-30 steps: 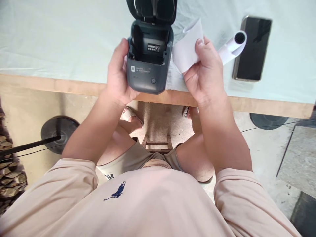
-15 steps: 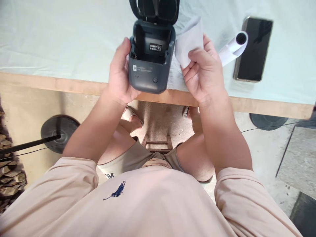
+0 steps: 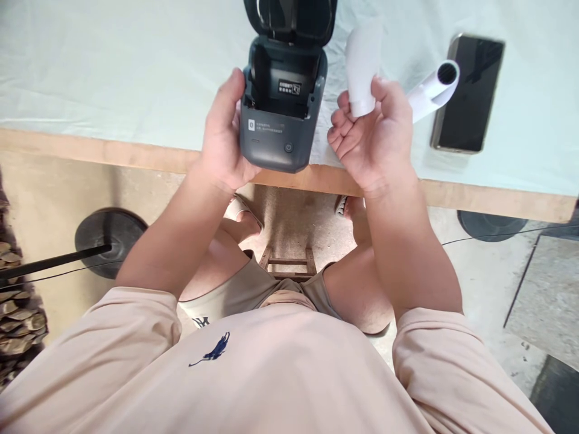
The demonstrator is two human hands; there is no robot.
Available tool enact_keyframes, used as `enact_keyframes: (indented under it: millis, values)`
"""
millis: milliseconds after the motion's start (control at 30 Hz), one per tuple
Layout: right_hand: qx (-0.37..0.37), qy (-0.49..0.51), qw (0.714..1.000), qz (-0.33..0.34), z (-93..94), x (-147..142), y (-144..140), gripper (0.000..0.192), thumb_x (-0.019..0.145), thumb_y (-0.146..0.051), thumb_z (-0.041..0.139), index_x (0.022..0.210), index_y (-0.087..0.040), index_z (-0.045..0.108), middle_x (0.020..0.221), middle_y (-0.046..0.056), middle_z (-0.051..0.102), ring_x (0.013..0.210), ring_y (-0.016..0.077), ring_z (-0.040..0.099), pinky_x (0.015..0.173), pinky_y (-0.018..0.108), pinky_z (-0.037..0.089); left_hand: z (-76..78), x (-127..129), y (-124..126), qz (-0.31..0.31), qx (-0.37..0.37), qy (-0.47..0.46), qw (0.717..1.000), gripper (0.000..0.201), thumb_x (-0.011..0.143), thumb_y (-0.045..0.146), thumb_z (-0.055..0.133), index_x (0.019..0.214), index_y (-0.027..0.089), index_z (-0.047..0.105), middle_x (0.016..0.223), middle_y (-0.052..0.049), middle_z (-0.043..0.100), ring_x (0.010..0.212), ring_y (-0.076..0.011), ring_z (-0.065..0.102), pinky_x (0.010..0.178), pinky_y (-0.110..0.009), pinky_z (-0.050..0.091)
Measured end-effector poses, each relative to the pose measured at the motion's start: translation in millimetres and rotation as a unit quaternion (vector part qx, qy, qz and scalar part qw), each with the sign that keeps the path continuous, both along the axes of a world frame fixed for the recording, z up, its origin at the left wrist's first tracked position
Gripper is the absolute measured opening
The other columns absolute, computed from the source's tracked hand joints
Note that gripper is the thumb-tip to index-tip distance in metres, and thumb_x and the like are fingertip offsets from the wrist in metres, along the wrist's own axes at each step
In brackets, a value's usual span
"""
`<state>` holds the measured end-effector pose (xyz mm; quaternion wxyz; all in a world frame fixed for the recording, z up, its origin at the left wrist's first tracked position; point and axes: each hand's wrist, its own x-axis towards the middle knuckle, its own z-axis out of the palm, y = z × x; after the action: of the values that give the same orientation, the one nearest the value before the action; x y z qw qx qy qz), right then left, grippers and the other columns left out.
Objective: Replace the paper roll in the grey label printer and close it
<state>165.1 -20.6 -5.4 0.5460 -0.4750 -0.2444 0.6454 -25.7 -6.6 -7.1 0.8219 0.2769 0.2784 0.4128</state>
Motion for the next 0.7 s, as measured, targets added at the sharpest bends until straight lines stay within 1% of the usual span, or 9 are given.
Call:
enact_keyframes:
  millis: [67,167,267,333,433,467,533,600,700]
  values:
    - [-0.016,0.037,0.999,-0.004,3.0,-1.3,-1.2,0.028,0.064,-0.044,0.056,0.081,-0.022,0.050,0.081,0.000,0.055,0.065,0.0073,0.045,0.058,0.025,0.042,-2.9,-2.5,0.5,0.007,-0.022,0.018,1.000,0.038,0.074,0.057,0.058,0.087,0.022,0.065,0.053,-0.001,0.054,0.092,-0.0216,0.065,0.074,-0.028,0.054]
    - [-0.015,0.039,0.999,0.001,6.8,-1.8,-2.6,0.026,0.065,-0.044,0.051,0.080,-0.023,0.050,0.081,-0.001,0.055,0.063,0.0076,0.043,0.053,0.025,0.038,-3.3,-3.6,-0.2,0.017,-0.045,0.035,0.998,0.036,0.072,0.057,0.060,0.086,0.024,0.065,0.053,-0.002,0.055,0.098,-0.0222,0.063,0.077,-0.029,0.054]
    - [-0.011,0.027,1.000,0.009,10.4,-2.5,-5.7,0.031,0.071,-0.052,0.048,0.085,-0.024,0.050,0.083,-0.001,0.053,0.060,0.0063,0.039,0.051,0.024,0.033,-3.4,-2.0,-1.2,0.039,-0.059,0.053,0.996,0.039,0.069,0.058,0.064,0.085,0.023,0.064,0.057,-0.002,0.058,0.097,-0.0221,0.064,0.077,-0.029,0.055]
    - [-0.009,0.010,1.000,0.005,12.1,-3.1,-8.2,0.033,0.073,-0.052,0.053,0.088,-0.024,0.048,0.083,-0.002,0.052,0.058,0.0043,0.037,0.051,0.022,0.031,-5.0,-0.9,-1.1,0.044,-0.055,0.060,0.996,0.043,0.066,0.061,0.064,0.085,0.021,0.063,0.059,-0.002,0.059,0.094,-0.0225,0.065,0.075,-0.029,0.055]
    - [0.001,-0.008,1.000,-0.013,12.8,-2.6,-10.6,0.031,0.064,-0.035,0.065,0.084,-0.023,0.044,0.079,-0.004,0.050,0.056,0.0019,0.034,0.049,0.019,0.027,-8.6,-0.1,-0.2,0.043,-0.053,0.079,0.995,0.049,0.064,0.064,0.063,0.084,0.019,0.063,0.057,-0.002,0.057,0.092,-0.0242,0.066,0.071,-0.029,0.056]
    - [0.006,-0.012,1.000,-0.020,12.7,-1.8,-10.9,0.033,0.061,-0.030,0.065,0.083,-0.023,0.043,0.076,-0.005,0.049,0.055,0.0018,0.033,0.049,0.019,0.025,-9.7,0.1,0.2,0.045,-0.056,0.090,0.993,0.051,0.063,0.065,0.063,0.084,0.019,0.064,0.056,-0.003,0.056,0.092,-0.0249,0.066,0.070,-0.029,0.056]
    - [0.009,-0.021,0.999,-0.029,12.1,0.2,-10.9,0.034,0.057,-0.026,0.065,0.082,-0.023,0.041,0.073,-0.006,0.049,0.054,0.0022,0.033,0.048,0.019,0.024,-11.2,0.3,0.9,0.052,-0.064,0.110,0.991,0.055,0.060,0.068,0.063,0.084,0.019,0.064,0.054,-0.003,0.055,0.090,-0.0257,0.067,0.067,-0.030,0.057]
    - [0.002,-0.028,0.999,-0.032,11.6,2.4,-10.8,0.034,0.059,-0.031,0.065,0.083,-0.025,0.042,0.074,-0.006,0.051,0.054,0.0030,0.035,0.048,0.020,0.025,-11.9,0.8,1.3,0.058,-0.066,0.120,0.989,0.056,0.059,0.069,0.063,0.085,0.019,0.065,0.053,-0.003,0.055,0.090,-0.0258,0.067,0.067,-0.030,0.057]
    - [-0.010,-0.045,0.999,-0.026,9.6,5.7,-11.3,0.037,0.065,-0.046,0.064,0.091,-0.029,0.044,0.083,-0.006,0.057,0.057,0.0045,0.041,0.049,0.022,0.028,-12.2,1.7,1.8,0.058,-0.057,0.115,0.990,0.053,0.060,0.069,0.063,0.084,0.021,0.066,0.052,-0.004,0.055,0.089,-0.0257,0.067,0.068,-0.030,0.057]
